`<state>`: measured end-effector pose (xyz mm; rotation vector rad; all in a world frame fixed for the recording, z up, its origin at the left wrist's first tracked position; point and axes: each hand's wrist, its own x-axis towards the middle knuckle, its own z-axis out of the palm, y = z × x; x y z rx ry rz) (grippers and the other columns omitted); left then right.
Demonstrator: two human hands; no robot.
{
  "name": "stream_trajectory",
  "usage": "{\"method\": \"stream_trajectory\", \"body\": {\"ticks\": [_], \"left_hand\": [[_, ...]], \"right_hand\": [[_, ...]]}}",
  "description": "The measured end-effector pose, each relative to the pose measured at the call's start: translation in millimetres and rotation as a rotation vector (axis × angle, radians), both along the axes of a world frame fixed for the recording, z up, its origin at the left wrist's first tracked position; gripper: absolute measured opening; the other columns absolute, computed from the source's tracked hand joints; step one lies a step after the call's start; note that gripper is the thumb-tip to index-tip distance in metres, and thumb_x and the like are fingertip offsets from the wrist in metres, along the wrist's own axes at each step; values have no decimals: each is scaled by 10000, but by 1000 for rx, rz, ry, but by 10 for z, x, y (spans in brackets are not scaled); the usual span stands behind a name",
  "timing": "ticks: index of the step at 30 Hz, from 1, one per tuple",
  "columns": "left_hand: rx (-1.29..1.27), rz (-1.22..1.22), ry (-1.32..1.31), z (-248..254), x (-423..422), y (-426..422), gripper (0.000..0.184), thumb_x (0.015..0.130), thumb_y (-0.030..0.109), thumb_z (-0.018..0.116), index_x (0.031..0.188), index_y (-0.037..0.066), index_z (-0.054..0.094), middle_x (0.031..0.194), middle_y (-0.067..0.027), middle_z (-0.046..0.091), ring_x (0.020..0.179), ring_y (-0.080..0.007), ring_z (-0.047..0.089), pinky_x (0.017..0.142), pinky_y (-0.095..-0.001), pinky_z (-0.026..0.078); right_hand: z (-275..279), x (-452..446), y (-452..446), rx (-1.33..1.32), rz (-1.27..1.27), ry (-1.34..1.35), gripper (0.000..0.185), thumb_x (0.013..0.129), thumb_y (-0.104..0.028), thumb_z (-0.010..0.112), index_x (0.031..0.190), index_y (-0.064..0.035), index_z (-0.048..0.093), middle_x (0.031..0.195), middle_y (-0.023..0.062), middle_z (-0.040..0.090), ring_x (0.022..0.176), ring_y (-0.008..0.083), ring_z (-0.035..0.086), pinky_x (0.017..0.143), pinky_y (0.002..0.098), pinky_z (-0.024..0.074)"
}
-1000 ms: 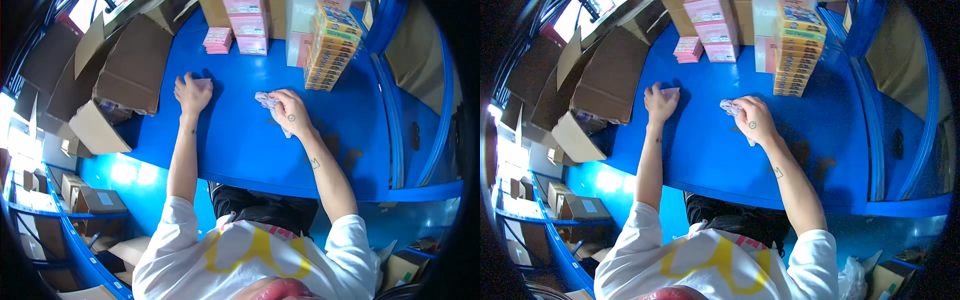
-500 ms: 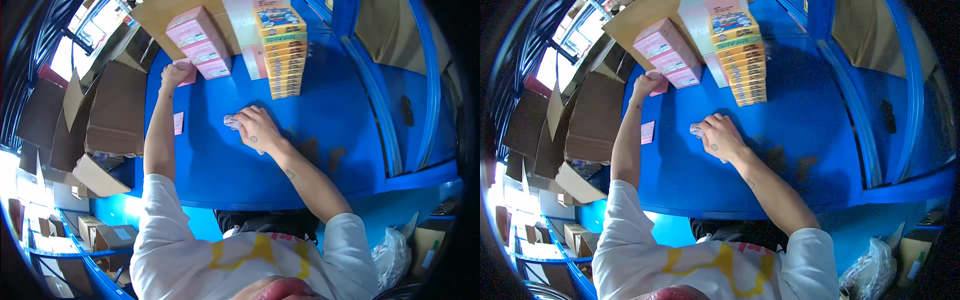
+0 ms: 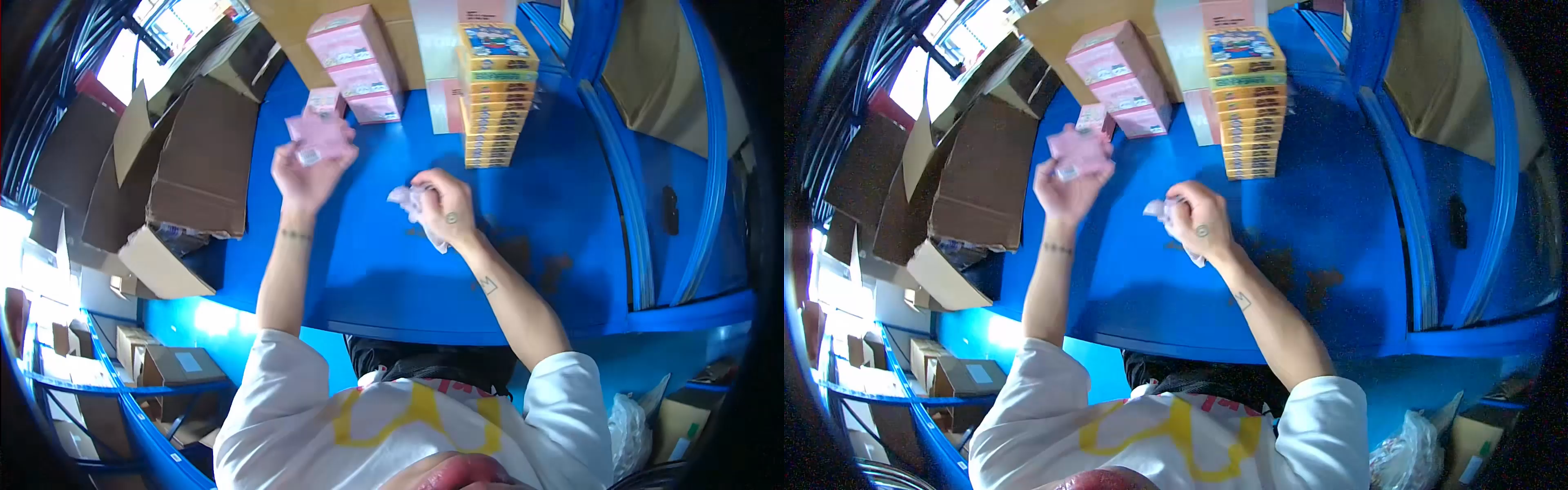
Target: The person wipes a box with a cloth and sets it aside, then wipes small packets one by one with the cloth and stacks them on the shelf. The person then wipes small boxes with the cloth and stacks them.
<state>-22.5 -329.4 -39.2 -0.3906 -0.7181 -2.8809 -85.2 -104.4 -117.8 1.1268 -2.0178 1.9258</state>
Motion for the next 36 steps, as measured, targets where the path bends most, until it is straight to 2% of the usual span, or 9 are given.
{"method": "stream_trajectory", "body": {"ticks": [3, 5, 7, 8, 10, 20, 25, 30, 36], "left_hand": [[51, -31, -140, -284, 150, 255, 554, 903, 292, 501, 1412, 100, 394, 1353, -244, 461, 1210, -402, 491, 989, -568, 403], [26, -150, -31, -473, 163, 390, 568, 987, 397, 419, 1434, 53, 352, 1384, -209, 464, 1263, -366, 475, 1002, -552, 409], [81, -120, -96, -516, 204, 647, 566, 996, 417, 406, 1431, 58, 358, 1379, -203, 471, 1249, -355, 489, 1004, -538, 413], [108, -91, -155, -480, 245, 789, 566, 1005, 437, 393, 1427, 62, 363, 1374, -197, 478, 1236, -345, 502, 1007, -523, 418], [142, -44, -256, -407, 275, 936, 569, 1022, 478, 368, 1420, 71, 374, 1363, -184, 492, 1209, -323, 529, 1013, -494, 428], [206, 23, -327, -410, 378, 863, 523, 1027, 481, 370, 1399, 116, 415, 1290, -152, 560, 1161, -277, 566, 1017, -425, 431], [73, 35, -270, -529, 359, 888, 528, 1026, 479, 376, 1391, 101, 421, 1288, -129, 568, 1174, -264, 560, 1021, -413, 422], [201, -59, -176, -630, 378, 906, 520, 1030, 473, 364, 1385, 98, 424, 1291, -117, 570, 1175, -265, 560, 1011, -423, 429], [133, -14, -185, -540, 398, 889, 496, 1039, 431, 339, 1404, 102, 405, 1357, -164, 522, 1211, -316, 543, 1078, -484, 362]], "right_hand": [[126, 70, 52, -7, -107, -98, 252, 811, -29, 563, 1059, -36, 608, 932, 119, 657, 738, 240, 599, 680, 325, 503], [289, 133, 17, -138, -255, -37, 305, 855, -80, 554, 1157, -43, 553, 1015, 155, 622, 802, 255, 576, 757, 350, 484], [267, 127, -26, -140, -229, 172, 431, 879, -99, 543, 1297, -23, 469, 1187, 221, 576, 1036, 312, 571, 909, 386, 456], [287, 212, -37, -115, -225, 161, 431, 879, -99, 543, 1297, -23, 469, 1187, 221, 576, 1036, 312, 571, 909, 386, 456], [371, 335, -108, 184, -218, 500, 478, 869, -71, 536, 1329, 37, 467, 1328, 262, 513, 1278, 357, 461, 1069, 431, 379], [74, 247, -247, 182, 182, 578, 512, 811, 58, 531, 1322, 77, 501, 1409, 279, 450, 1310, 413, 445, 1123, 487, 348], [174, 684, -357, 105, 36, 466, 544, 787, 95, 549, 1329, 64, 499, 1409, 268, 458, 1297, 416, 464, 1106, 491, 371], [87, 362, -308, 169, -67, 344, 548, 776, 108, 558, 1320, 60, 507, 1399, 263, 471, 1308, 408, 455, 1107, 494, 366], [58, 715, -341, 86, 14, 463, 560, 754, 128, 562, 1308, 68, 513, 1390, 261, 480, 1303, 402, 461, 1105, 479, 373]]}}
